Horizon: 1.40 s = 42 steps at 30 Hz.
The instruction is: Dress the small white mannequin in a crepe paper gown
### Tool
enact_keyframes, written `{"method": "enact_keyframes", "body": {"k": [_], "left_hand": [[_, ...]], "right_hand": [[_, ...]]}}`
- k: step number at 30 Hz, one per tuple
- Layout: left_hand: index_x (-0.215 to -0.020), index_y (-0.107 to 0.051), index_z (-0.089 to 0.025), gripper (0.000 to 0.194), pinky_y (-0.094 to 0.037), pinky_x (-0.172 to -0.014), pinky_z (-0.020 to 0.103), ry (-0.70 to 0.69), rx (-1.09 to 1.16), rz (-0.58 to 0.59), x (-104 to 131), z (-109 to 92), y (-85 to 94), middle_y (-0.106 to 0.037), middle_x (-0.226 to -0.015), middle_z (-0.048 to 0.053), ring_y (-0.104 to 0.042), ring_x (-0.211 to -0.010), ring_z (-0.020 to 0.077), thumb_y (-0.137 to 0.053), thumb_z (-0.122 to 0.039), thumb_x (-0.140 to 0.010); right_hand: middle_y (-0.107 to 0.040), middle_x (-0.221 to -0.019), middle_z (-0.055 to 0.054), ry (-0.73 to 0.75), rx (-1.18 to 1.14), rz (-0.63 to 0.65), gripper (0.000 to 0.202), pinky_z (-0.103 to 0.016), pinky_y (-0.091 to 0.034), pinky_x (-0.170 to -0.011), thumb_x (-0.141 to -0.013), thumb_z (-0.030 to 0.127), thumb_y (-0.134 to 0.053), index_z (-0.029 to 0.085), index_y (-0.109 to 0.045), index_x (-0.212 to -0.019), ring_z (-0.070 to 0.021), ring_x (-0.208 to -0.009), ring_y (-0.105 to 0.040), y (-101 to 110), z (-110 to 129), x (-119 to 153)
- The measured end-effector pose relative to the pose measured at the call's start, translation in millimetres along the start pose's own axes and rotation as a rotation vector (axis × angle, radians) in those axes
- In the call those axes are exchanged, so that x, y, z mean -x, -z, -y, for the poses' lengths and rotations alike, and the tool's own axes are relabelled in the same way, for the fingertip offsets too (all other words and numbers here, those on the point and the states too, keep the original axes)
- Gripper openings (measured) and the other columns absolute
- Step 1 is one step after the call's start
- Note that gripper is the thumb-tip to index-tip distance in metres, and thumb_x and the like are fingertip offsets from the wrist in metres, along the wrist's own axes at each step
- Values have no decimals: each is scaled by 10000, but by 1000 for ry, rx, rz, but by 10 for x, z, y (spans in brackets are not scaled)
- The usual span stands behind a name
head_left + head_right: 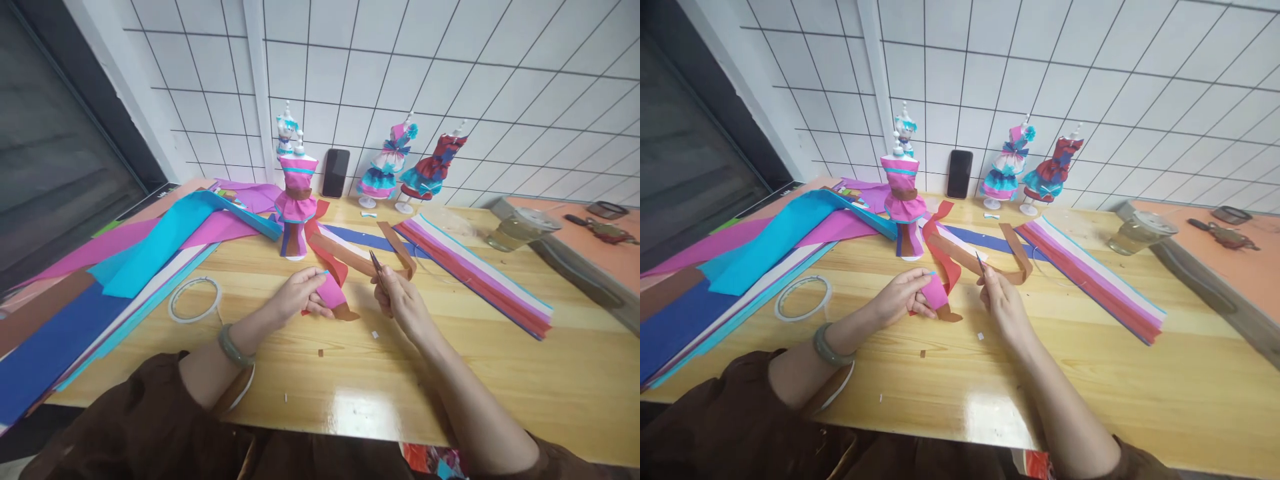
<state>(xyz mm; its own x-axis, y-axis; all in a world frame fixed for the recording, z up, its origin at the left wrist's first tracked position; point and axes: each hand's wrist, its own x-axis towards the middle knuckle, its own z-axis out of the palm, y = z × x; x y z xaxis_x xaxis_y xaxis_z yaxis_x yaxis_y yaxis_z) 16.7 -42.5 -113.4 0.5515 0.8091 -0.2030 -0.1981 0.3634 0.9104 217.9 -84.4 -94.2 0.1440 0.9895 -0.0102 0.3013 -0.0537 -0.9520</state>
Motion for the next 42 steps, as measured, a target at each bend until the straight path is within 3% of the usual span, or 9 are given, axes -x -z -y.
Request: {"method": "enact_keyframes", "body": {"k": [7, 11, 14, 21, 26, 28, 33, 37, 42], "left_hand": [[-974, -525, -135, 282, -517, -444, 192, 13, -30, -48, -33, -13, 90, -671, -762, 60, -662, -551, 129, -631, -279, -756], [-962, -524, -145, 260, -512, -419, 187, 17, 15, -38, -49, -10, 109, -664, -754, 47, -636, -531, 110, -628, -270, -760], [-960, -523, -142, 270, -514, -417, 183, 26, 26, -50, -46, -21, 93, -664, -769, 49, -634, -538, 107, -642, -270, -754], [-943, -526, -131, 216, -517, -418, 189, 20, 52, -55, -24, -57, 69, -654, -745, 48, -632, -526, 110, -622, -226, -774], [-961, -532, -132, 259, -528, -432, 200, -27, 56, -26, -33, -41, 87, -652, -717, 35, -618, -511, 105, -640, -274, -773], [-970, -533, -139, 299, -534, -443, 199, -61, 43, -12, -38, -26, 89, -653, -727, 30, -618, -518, 101, -662, -311, -761], [-976, -535, -149, 357, -536, -447, 197, -83, -11, -12, -39, 3, 73, -668, -776, 43, -657, -562, 125, -681, -376, -742], [-975, -545, -146, 358, -550, -475, 209, -92, -15, -13, -39, 11, 65, -674, -800, 48, -659, -582, 122, -676, -387, -745], [-910, -565, -134, 303, -538, -462, 194, -91, -63, -63, -35, 1, 56, -671, -770, 49, -656, -586, 120, -681, -356, -740]], "right_hand": [[-703, -855, -111, 21, 587, 105, 464, -318, -454, -653, -856, 601, -425, 190, -638, -885, -262, -790, -653, 360, 58, 128], [-726, -909, -127, -74, 772, 131, 441, -334, -473, -641, -838, 597, -447, 215, -641, -939, -289, -798, -676, 723, -159, 227], [-719, -829, -129, -130, 947, 24, 443, -358, -476, -615, -837, 576, -442, 201, -638, -969, -302, -738, -676, 946, -416, 278], [-669, -956, -161, 158, 1138, -146, 483, -385, -497, -698, -891, 485, -361, 157, -664, -1075, -284, -794, -652, 1091, -772, 352], [-655, -1072, -194, 278, 1116, -229, 463, -522, -447, -837, -895, 461, -381, 151, -688, -1049, -379, -1019, -575, 863, -518, 323], [-659, -1091, -180, 351, 859, -145, 430, -478, -450, -891, -887, 466, -433, 150, -686, -1033, -329, -1033, -588, 639, -294, 305], [-698, -1060, -108, 207, 317, 180, 364, -398, -505, -826, -846, 487, -542, 188, -684, -996, -254, -958, -644, 8, 166, 210], [-695, -894, -81, 182, 122, 212, 470, -359, -525, -747, -771, 495, -639, 149, -634, -1090, -203, -790, -643, -246, 137, 94], [-635, -801, -46, 178, 69, 177, 470, -331, -512, -739, -775, 459, -643, 143, -608, -1121, -170, -744, -610, -285, -36, 66]]}}
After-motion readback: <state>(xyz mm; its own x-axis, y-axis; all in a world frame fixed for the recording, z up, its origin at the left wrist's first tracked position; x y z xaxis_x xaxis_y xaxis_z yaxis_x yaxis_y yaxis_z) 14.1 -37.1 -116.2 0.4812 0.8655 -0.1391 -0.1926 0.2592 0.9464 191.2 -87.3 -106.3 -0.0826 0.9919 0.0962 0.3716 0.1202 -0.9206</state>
